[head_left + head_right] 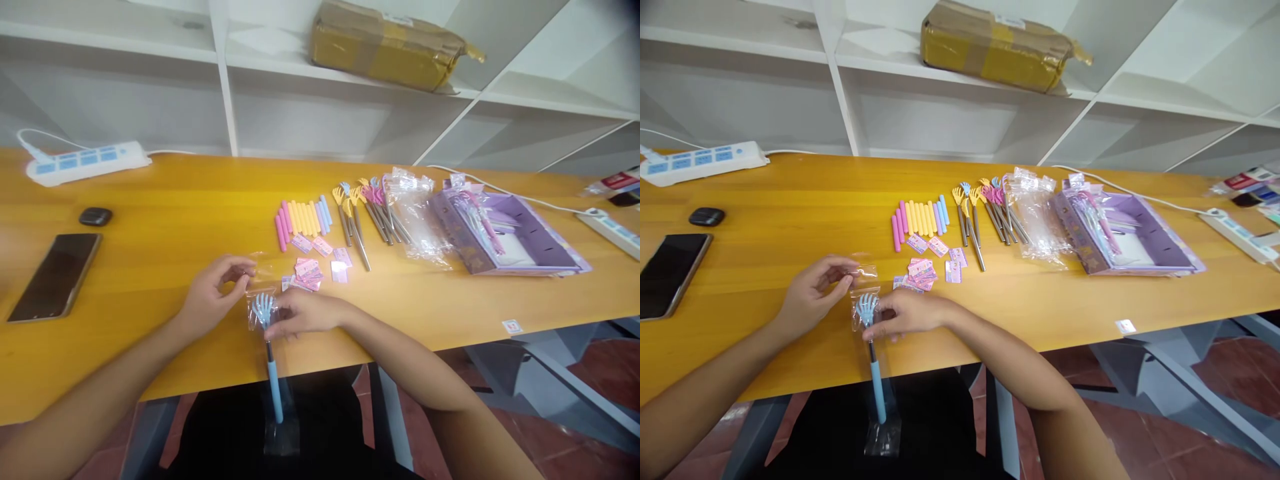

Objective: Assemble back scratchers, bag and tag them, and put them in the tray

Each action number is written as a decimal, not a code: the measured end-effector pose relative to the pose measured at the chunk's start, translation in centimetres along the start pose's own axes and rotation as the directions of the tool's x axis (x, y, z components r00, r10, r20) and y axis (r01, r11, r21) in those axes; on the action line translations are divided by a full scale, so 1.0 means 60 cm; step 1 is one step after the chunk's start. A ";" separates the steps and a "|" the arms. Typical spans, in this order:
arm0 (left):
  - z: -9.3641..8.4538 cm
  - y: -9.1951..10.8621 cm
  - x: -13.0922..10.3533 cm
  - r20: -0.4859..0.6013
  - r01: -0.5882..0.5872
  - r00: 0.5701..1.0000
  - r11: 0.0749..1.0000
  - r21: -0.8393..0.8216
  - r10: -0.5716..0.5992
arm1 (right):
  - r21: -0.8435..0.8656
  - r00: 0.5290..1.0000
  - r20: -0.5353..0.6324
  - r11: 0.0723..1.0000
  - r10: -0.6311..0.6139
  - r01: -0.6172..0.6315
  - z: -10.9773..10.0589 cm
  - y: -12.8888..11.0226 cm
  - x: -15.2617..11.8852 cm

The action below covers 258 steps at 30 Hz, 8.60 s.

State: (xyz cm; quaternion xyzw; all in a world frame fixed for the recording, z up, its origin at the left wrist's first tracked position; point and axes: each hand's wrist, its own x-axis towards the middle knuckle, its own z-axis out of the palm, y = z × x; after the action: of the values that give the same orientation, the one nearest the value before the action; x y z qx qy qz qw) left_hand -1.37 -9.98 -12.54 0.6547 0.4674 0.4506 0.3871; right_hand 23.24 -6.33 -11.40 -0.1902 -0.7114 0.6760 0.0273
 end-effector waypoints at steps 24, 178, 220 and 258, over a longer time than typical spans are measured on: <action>-0.005 0.009 0.011 0.139 0.169 0.975 0.984 0.048 -0.174 | -0.751 0.827 -0.493 0.612 -0.270 -0.248 -0.118 0.006 -0.071; 0.010 0.010 0.003 0.408 0.313 0.844 0.937 0.152 -0.348 | -0.522 0.794 -0.339 0.803 -0.504 0.287 -0.024 0.001 -0.015; -0.006 0.028 -0.001 0.499 0.349 0.797 0.934 0.080 -0.341 | -0.307 0.975 -0.121 0.941 -0.187 0.143 -0.028 -0.003 -0.017; 0.003 0.016 -0.002 0.129 0.262 0.965 0.835 -0.484 -0.228 | -0.465 0.758 -0.643 0.840 -0.104 -0.279 -0.111 -0.056 -0.134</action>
State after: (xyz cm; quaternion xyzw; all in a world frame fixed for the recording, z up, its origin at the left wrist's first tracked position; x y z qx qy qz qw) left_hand -0.95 -10.34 -11.74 0.4822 0.4028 0.4803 0.6119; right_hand 31.90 -2.50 -5.78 -0.4452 -0.8066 0.3430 0.1833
